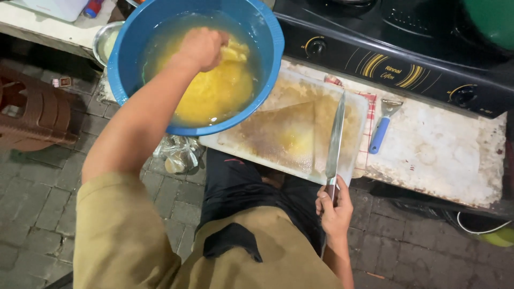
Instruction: Slicing peeled potatoes into small cubes on a wooden cutting board and rinsing them in a blue plastic bowl.
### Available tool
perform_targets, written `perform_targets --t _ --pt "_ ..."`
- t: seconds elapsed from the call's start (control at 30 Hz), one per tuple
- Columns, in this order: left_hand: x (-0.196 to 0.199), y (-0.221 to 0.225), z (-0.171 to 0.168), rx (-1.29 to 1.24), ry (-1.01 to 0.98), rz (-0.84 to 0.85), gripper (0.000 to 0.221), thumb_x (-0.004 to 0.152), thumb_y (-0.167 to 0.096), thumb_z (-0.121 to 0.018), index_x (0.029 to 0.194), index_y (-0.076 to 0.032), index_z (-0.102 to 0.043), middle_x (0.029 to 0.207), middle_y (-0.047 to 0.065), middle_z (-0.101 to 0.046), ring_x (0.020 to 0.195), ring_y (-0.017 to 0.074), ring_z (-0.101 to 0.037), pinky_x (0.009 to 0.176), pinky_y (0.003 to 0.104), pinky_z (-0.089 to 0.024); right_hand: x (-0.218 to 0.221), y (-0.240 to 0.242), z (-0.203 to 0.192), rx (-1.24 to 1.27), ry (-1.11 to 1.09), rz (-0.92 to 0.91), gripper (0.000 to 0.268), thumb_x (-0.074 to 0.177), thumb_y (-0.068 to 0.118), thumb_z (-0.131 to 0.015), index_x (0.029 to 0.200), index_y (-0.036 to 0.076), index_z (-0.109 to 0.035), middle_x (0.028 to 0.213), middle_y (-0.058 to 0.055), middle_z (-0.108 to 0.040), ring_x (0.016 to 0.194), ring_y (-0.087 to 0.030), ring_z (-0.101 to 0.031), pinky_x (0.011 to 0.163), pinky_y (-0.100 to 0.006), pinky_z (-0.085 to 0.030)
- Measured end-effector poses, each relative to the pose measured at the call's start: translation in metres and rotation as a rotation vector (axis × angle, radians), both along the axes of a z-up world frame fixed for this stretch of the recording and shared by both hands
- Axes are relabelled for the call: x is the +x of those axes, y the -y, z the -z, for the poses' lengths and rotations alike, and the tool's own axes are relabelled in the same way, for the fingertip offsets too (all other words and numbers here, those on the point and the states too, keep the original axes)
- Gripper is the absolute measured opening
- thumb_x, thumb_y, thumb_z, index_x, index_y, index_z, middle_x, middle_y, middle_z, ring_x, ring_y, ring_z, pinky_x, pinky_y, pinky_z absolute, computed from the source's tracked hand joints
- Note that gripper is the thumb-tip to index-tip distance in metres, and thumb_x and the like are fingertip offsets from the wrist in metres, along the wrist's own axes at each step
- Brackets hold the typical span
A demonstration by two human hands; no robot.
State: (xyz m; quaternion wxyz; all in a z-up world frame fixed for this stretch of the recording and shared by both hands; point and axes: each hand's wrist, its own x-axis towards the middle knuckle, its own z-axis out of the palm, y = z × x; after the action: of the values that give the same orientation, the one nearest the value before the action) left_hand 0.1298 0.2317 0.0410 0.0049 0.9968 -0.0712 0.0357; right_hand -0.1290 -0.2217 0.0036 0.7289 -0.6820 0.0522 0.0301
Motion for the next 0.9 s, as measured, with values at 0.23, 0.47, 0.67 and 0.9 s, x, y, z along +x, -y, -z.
perform_targets --t 0.23,0.47,0.67,0.9 --pt "-0.03 0.002 -0.047 0.248 0.274 -0.01 0.013 0.09 -0.031 -0.068 0.1 -0.025 -0.075 0.083 0.005 -0.073 0.089 0.028 -0.062 0.083 0.04 -0.044 0.012 0.001 0.005 0.016 0.008 -0.018 0.058 0.087 -0.004 -0.052 0.144 0.001 -0.039 0.086 -0.013 -0.057 0.052 -0.014 -0.047 0.041 -0.023 -0.037" --pt "-0.058 0.031 -0.097 -0.183 0.632 0.059 0.011 0.081 -0.012 -0.076 0.092 -0.008 -0.073 0.084 0.014 -0.068 0.067 0.0402 -0.06 0.059 0.048 -0.049 0.01 -0.001 0.01 0.072 0.073 0.004 0.057 0.09 -0.004 -0.052 0.144 0.002 -0.037 0.09 -0.014 -0.058 0.054 -0.014 -0.048 0.043 -0.022 -0.04" --pt "-0.099 0.147 -0.127 -0.191 0.819 0.352 0.007 0.083 -0.007 -0.066 0.086 -0.01 -0.071 0.091 0.001 -0.069 0.076 0.022 -0.058 0.06 0.033 -0.048 0.009 0.007 0.01 0.097 0.017 0.063 0.061 0.087 -0.007 -0.048 0.145 0.005 -0.035 0.101 -0.013 -0.056 0.063 -0.014 -0.05 0.046 -0.023 -0.043" --pt "-0.117 0.232 0.02 -0.373 0.621 0.584 0.018 0.098 -0.017 -0.052 0.084 -0.019 -0.063 0.093 -0.005 -0.065 0.09 0.0145 -0.06 0.056 0.024 -0.049 0.003 0.022 0.03 -0.173 0.173 -0.002 0.046 0.098 0.004 -0.049 0.142 0.0 -0.035 0.072 -0.013 -0.055 0.043 -0.018 -0.052 0.037 -0.027 -0.045"
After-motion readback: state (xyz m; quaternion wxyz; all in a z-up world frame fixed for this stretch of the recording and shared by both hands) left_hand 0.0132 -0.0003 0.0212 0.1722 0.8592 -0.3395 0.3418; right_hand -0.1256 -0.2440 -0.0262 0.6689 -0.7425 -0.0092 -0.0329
